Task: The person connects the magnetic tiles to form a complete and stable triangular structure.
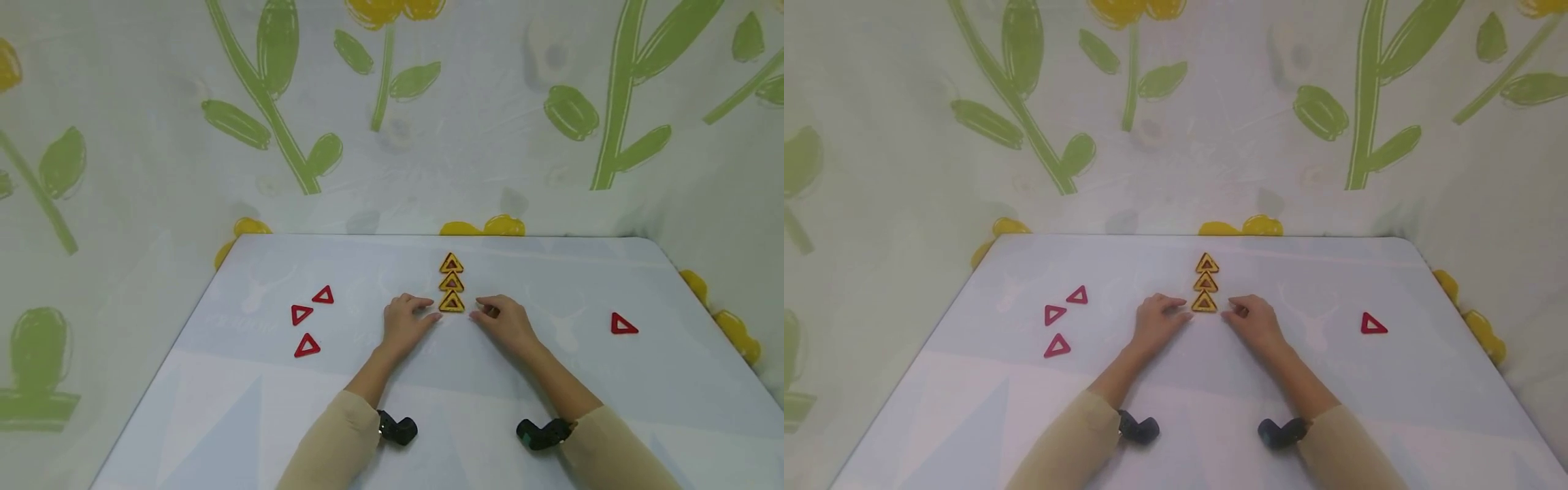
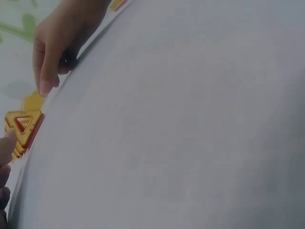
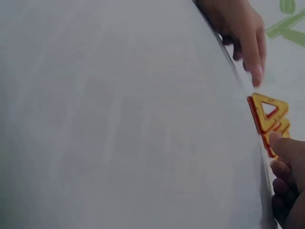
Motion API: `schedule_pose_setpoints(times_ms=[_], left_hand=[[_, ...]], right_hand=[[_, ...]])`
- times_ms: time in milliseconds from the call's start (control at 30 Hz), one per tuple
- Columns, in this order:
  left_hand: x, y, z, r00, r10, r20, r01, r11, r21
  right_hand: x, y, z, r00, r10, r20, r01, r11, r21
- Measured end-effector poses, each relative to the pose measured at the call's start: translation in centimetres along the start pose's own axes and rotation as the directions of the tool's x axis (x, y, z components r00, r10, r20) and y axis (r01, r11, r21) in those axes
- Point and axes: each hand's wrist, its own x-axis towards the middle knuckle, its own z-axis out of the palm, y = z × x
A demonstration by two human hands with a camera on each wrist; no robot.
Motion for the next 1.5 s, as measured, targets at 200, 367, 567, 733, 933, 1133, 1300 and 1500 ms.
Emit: schedule_pose_setpoints(times_ms=[200,367,567,733,933,1133,1300,1500], left_hand=[[-0.6,-1.2,-1.6,0.999,-0.037,-0.017,0.036,0.996,-0.076],[-1.3,-2.0,-3.3,0.995,-0.092,0.032,0.094,0.993,-0.078],[-2.5,-3.2,-5.5,0.991,-0.122,0.049,0.125,0.991,-0.049],[-3.5,-4.4,-7.5,0.988,-0.155,-0.009,0.155,0.987,-0.042],[-4.7,-5.7,-10.2,0.978,-0.2,-0.059,0.199,0.98,-0.021],[-5.9,-7.5,-12.6,0.978,-0.164,-0.125,0.167,0.986,0.013],[-6.7,-8.8,-14.1,0.973,-0.199,-0.117,0.207,0.976,0.063],[-7.9,-10.0,-16.2,0.951,-0.294,-0.096,0.301,0.951,0.069]], right_hand=[[-0.1,1.0,-1.7,0.999,0.031,-0.035,-0.03,0.999,0.018],[-0.5,2.2,-3.5,0.997,0.063,-0.055,-0.062,0.998,0.008],[-1.4,4.3,-5.7,0.991,0.084,-0.109,-0.086,0.996,-0.021],[-2.3,5.6,-7.2,0.985,0.122,-0.125,-0.127,0.991,-0.034],[-3.3,6.3,-8.7,0.982,0.153,-0.106,-0.159,0.986,-0.046],[-4.5,7.1,-10.3,0.973,0.159,-0.169,-0.169,0.984,-0.048],[-5.5,8.4,-11.3,0.957,0.189,-0.221,-0.207,0.976,-0.062],[-6.3,9.7,-12.6,0.93,0.285,-0.231,-0.305,0.951,-0.056]])
